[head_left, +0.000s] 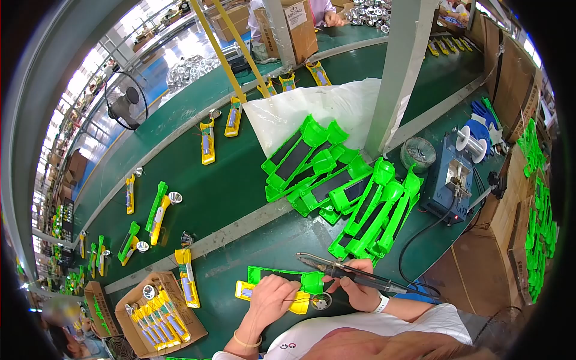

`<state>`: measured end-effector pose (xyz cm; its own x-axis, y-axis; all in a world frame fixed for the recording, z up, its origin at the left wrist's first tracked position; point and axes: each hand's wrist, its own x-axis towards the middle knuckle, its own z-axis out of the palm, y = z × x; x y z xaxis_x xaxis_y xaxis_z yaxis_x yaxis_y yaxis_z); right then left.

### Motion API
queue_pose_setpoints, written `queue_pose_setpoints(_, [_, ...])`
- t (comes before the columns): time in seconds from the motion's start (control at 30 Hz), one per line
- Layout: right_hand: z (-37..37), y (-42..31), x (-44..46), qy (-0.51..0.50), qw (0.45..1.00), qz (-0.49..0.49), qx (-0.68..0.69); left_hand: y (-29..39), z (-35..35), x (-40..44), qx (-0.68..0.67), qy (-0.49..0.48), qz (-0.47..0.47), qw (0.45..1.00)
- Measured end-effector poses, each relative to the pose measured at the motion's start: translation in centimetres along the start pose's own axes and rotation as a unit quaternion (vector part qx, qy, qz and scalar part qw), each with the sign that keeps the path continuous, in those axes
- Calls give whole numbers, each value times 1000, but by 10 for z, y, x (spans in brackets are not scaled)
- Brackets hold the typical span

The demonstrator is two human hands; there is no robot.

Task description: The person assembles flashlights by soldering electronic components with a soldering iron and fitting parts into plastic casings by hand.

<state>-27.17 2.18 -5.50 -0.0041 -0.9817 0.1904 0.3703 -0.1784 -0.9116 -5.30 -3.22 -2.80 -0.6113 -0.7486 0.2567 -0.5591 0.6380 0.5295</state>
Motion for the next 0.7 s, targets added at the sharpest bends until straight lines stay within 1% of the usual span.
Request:
queue_pose_setpoints(0.3, [2, 0, 0, 12, 1000, -4, 27, 3, -3, 3, -9, 0, -6, 1000])
queue_pose_setpoints(0.4, [1, 0, 0, 5, 1000, -1, -3, 3, -3, 3, -13, 2, -6, 1000])
queue_pose_setpoints(0.5, [0, 0, 0, 5, 1000, 1, -2, 2, -2, 3, -10, 5, -4, 1000])
queue_pose_setpoints(0.7, [2, -2, 1, 13, 1000, -4, 23, 2, -1, 3, -15, 9, -7, 1000])
